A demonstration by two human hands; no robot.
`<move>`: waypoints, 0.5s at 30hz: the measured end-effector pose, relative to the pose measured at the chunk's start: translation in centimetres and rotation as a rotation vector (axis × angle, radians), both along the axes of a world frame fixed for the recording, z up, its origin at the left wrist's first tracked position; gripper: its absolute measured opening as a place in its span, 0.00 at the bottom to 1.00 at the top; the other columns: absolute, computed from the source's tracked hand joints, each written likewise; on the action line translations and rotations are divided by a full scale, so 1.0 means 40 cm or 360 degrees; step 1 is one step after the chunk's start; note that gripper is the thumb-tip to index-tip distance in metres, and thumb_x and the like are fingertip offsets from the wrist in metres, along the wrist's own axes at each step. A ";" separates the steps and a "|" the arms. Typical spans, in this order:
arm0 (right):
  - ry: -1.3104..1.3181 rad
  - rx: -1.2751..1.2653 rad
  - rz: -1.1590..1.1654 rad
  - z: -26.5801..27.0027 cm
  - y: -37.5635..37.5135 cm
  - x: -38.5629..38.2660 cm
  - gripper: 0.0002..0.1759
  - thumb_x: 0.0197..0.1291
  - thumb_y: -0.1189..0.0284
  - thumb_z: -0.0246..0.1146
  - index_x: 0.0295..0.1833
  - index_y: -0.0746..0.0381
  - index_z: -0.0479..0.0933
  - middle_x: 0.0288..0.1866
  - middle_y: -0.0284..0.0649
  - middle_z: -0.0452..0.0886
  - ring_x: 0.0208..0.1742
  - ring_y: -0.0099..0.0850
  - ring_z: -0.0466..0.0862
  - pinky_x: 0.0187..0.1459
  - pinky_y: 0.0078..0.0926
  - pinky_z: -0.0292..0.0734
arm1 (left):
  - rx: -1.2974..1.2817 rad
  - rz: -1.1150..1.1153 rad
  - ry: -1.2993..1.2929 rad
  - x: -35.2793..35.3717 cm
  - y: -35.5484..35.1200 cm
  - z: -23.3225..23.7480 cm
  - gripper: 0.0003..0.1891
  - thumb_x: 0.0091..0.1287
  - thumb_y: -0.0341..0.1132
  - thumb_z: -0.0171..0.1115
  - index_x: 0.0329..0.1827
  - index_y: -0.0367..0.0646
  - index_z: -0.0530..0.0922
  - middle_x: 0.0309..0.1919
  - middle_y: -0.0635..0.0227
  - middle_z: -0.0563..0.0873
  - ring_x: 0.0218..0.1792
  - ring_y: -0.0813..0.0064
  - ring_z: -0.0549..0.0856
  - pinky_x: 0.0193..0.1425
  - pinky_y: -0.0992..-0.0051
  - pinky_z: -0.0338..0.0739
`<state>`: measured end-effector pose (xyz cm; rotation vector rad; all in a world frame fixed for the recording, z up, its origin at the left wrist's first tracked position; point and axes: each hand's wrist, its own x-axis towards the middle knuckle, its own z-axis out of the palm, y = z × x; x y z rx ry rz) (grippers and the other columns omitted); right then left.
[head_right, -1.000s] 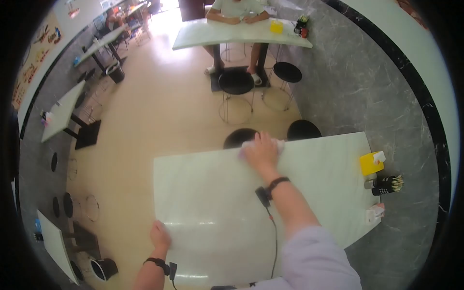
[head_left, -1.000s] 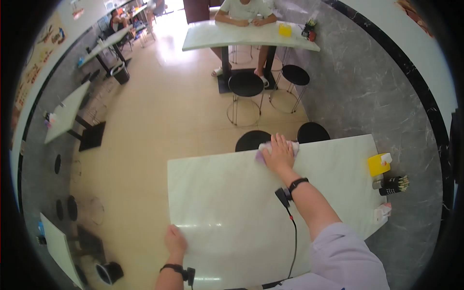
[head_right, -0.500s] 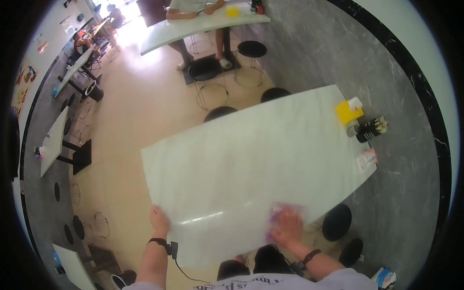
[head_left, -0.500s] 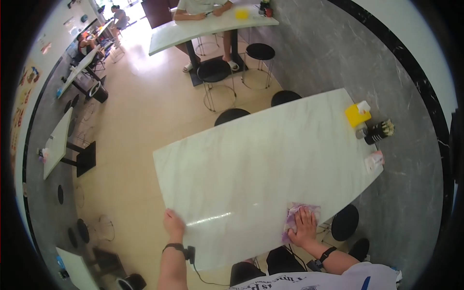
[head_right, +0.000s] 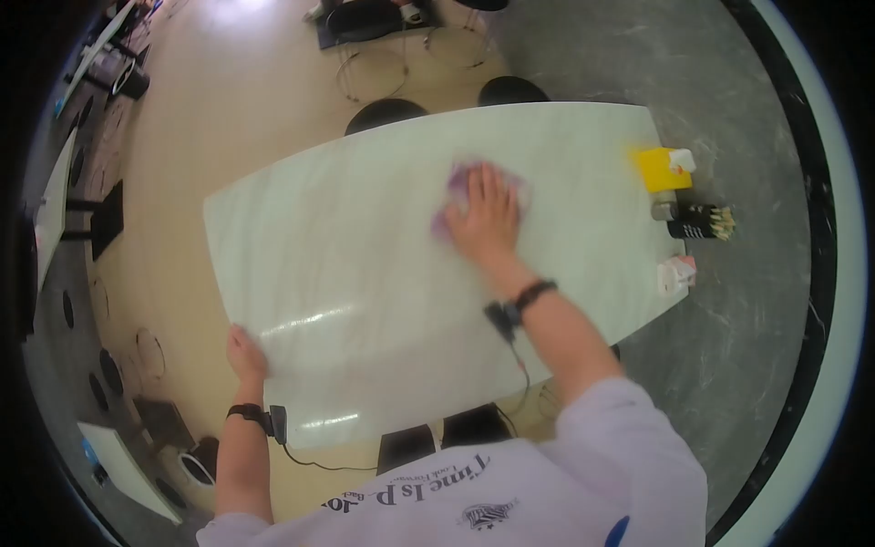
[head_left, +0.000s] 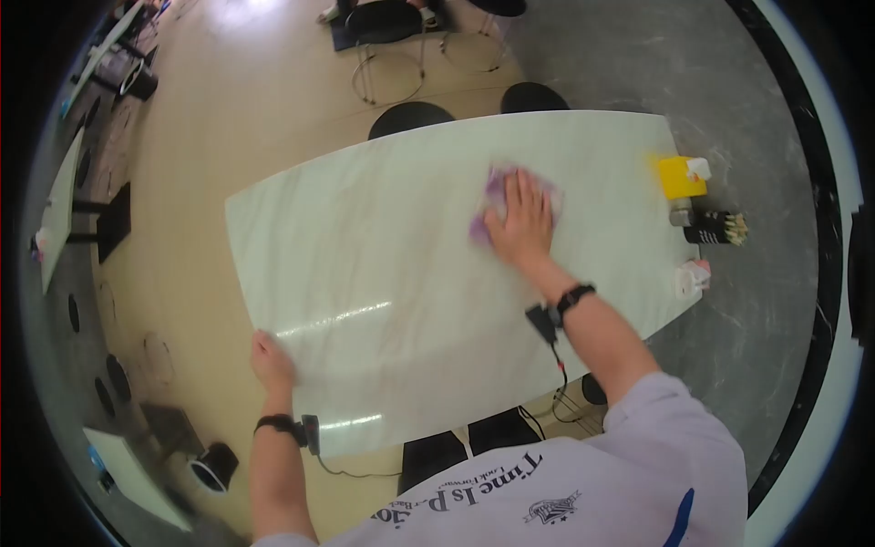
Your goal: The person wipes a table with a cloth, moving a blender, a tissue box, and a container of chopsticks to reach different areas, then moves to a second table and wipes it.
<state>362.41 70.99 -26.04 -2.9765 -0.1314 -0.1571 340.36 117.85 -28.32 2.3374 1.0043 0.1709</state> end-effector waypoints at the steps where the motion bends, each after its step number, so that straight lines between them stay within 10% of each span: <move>1: -0.0026 -0.0009 -0.0009 -0.003 0.015 0.092 0.44 0.68 0.48 0.55 0.82 0.61 0.58 0.86 0.48 0.56 0.86 0.47 0.54 0.83 0.53 0.45 | -0.0033 0.0006 -0.0011 0.002 0.002 0.006 0.23 0.82 0.47 0.46 0.39 0.34 0.75 0.27 0.49 0.80 0.29 0.50 0.76 0.38 0.57 0.72; 8: 0.0060 -0.0071 -0.0021 -0.020 0.076 0.477 0.42 0.72 0.42 0.48 0.84 0.55 0.59 0.87 0.41 0.56 0.87 0.40 0.52 0.85 0.47 0.41 | 0.0050 -0.0005 -0.0009 -0.006 0.032 -0.014 0.24 0.82 0.48 0.46 0.38 0.33 0.76 0.28 0.50 0.80 0.30 0.55 0.77 0.40 0.57 0.72; 15: -0.0079 -0.0018 0.0103 -0.020 -0.068 0.030 0.42 0.68 0.49 0.55 0.82 0.60 0.60 0.85 0.50 0.57 0.86 0.46 0.55 0.83 0.53 0.46 | 0.0006 0.0044 0.0006 0.007 0.014 -0.019 0.26 0.81 0.50 0.45 0.46 0.33 0.80 0.39 0.46 0.86 0.40 0.49 0.83 0.49 0.58 0.76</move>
